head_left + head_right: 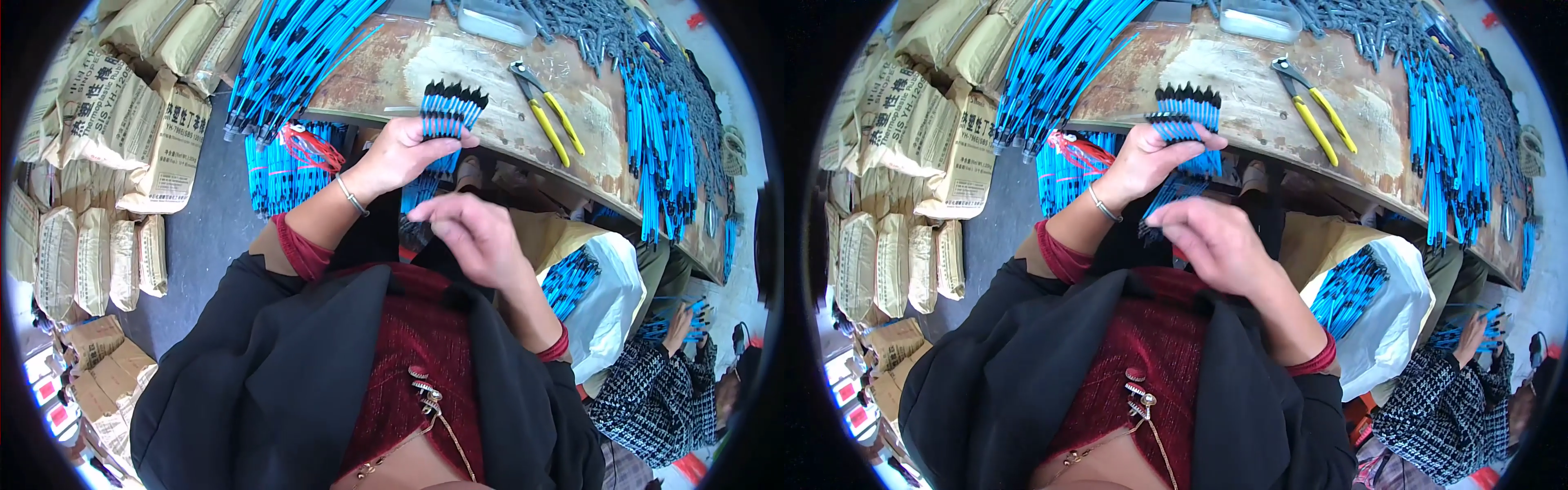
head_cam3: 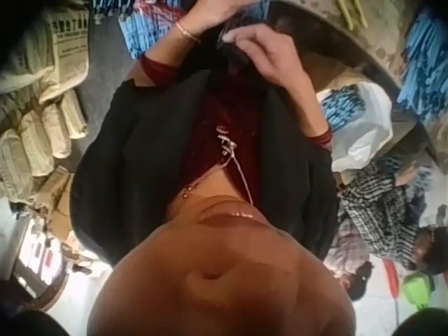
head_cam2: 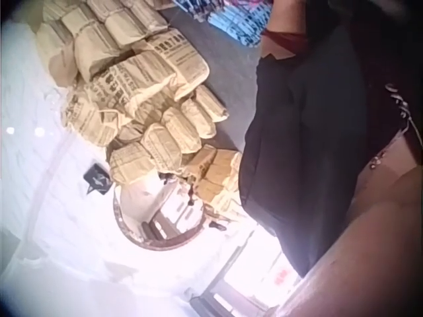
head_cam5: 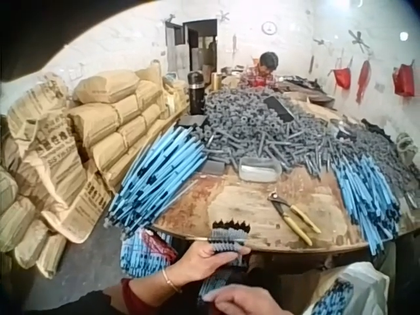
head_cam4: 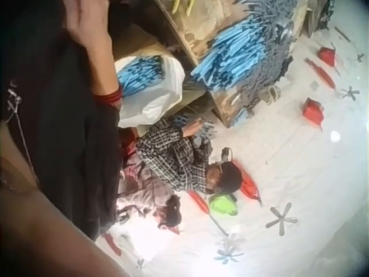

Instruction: The person assembles blue plastic strips into a circular central hub using their hands and pliers.

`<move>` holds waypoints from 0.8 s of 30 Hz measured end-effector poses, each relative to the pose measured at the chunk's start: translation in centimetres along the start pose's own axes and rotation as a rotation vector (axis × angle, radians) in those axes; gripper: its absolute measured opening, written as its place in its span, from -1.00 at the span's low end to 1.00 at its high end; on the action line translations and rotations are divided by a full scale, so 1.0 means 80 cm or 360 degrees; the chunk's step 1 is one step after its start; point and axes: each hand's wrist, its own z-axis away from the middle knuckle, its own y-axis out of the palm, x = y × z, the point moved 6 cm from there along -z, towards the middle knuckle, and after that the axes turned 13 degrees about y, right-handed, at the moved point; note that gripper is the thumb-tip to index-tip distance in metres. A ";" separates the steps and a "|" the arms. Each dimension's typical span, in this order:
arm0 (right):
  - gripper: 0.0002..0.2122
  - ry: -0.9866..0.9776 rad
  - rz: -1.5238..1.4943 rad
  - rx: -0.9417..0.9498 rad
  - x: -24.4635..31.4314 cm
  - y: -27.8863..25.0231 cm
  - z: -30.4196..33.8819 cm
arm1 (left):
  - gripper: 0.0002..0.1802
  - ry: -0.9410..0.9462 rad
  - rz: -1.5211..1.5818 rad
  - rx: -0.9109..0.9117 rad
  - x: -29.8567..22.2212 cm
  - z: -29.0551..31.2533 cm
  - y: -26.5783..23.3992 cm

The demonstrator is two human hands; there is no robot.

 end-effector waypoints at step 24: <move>-0.93 0.0096 0.0765 -0.0669 0.012 -0.082 -0.040 | -0.74 0.0122 -0.0155 0.0083 -0.011 -0.001 0.013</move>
